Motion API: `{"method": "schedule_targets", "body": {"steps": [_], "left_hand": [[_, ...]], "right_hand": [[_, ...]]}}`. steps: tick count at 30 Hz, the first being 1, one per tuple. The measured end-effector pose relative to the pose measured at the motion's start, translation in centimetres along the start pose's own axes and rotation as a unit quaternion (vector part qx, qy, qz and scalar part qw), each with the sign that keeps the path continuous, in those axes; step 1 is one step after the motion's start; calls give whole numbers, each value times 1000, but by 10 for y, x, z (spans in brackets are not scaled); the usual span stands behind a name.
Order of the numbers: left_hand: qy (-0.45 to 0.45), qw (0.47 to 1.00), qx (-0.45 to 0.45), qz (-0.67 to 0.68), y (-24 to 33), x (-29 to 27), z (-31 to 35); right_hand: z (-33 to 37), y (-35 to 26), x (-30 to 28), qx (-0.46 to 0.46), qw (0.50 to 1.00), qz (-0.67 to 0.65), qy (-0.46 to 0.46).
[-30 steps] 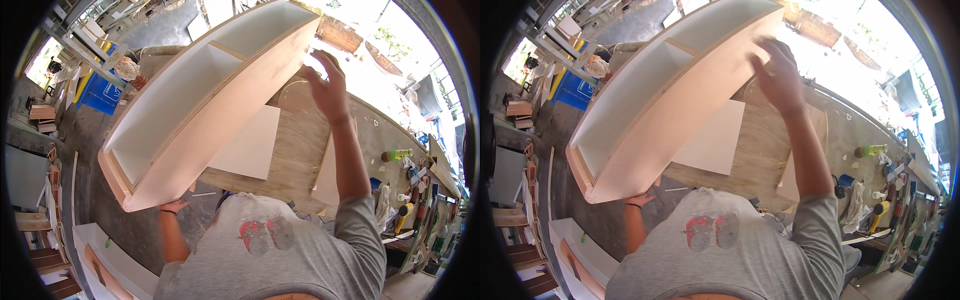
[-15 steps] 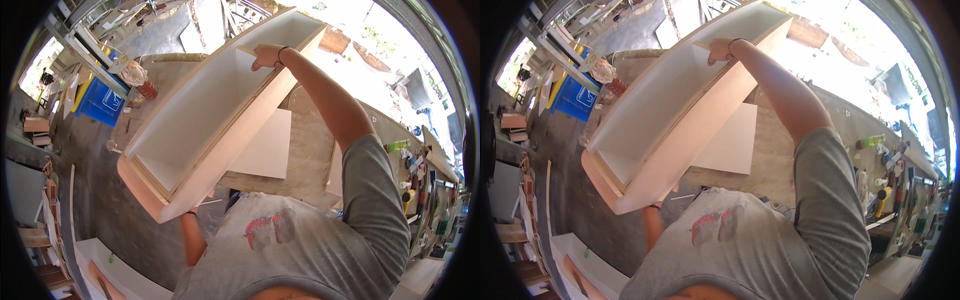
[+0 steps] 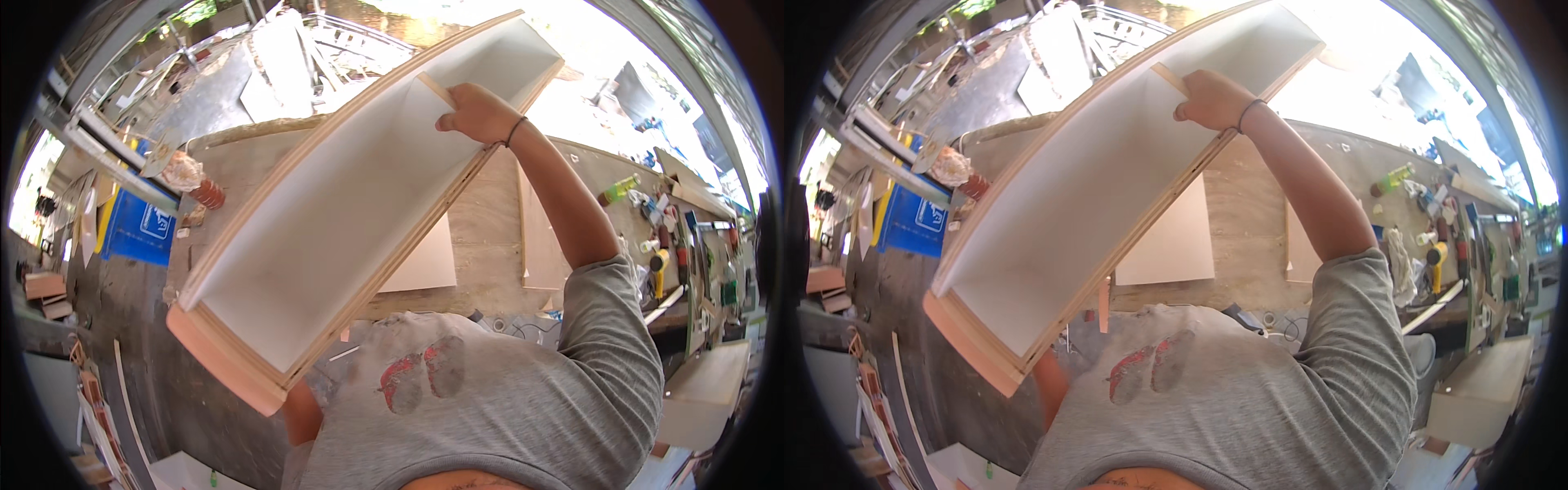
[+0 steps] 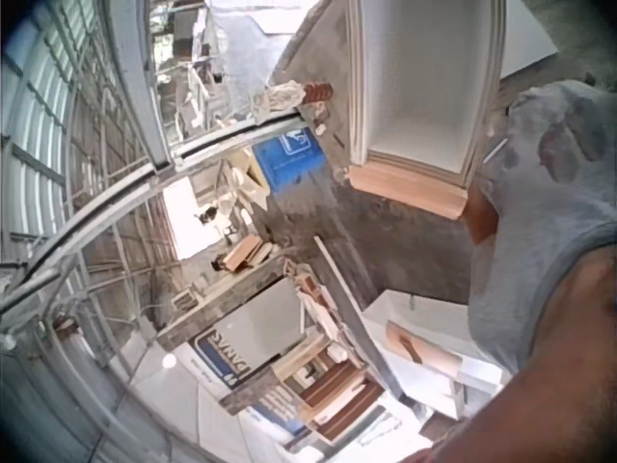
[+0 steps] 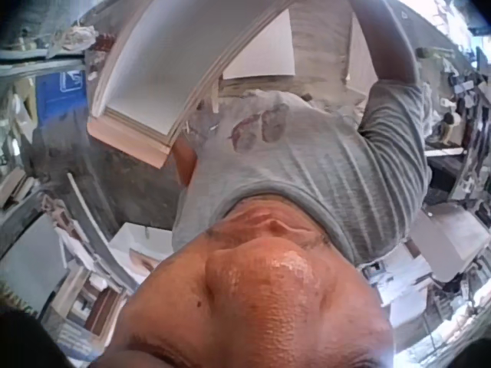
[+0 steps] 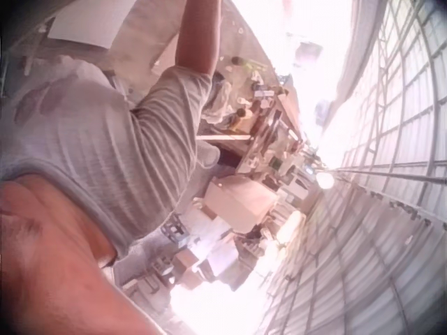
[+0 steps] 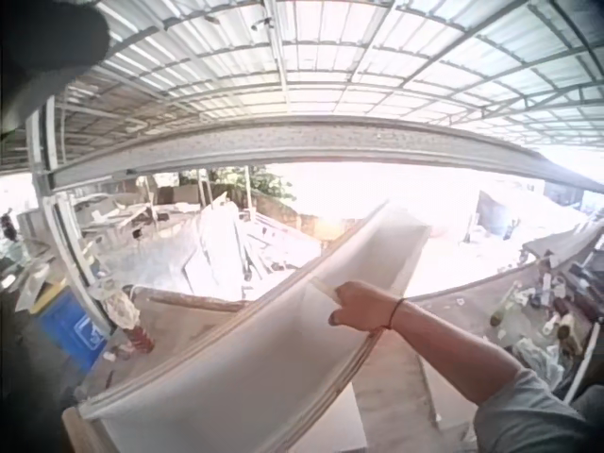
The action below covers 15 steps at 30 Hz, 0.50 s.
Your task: The person uses a file to smooth the curved edge of a wooden cabinet part held in place on a workbench.
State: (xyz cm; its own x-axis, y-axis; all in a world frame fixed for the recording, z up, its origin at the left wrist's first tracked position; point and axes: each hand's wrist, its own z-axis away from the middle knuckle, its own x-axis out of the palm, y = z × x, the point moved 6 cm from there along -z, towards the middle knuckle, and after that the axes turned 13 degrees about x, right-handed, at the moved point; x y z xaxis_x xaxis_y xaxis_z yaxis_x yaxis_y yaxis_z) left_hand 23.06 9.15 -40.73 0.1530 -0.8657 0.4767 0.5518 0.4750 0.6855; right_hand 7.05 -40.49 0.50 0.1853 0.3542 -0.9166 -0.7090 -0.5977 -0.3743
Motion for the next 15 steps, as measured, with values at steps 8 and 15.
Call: {"method": "schedule_targets", "body": {"steps": [8, 15], "left_hand": [[-106, 989, 94, -27, 58, 104, -69], [-133, 977, 158, -48, 78, 187, -142]], "right_hand": [[77, 46, -18, 55, 985, -113, 115], [87, 86, 4, 51, 964, -185, 185]]}}
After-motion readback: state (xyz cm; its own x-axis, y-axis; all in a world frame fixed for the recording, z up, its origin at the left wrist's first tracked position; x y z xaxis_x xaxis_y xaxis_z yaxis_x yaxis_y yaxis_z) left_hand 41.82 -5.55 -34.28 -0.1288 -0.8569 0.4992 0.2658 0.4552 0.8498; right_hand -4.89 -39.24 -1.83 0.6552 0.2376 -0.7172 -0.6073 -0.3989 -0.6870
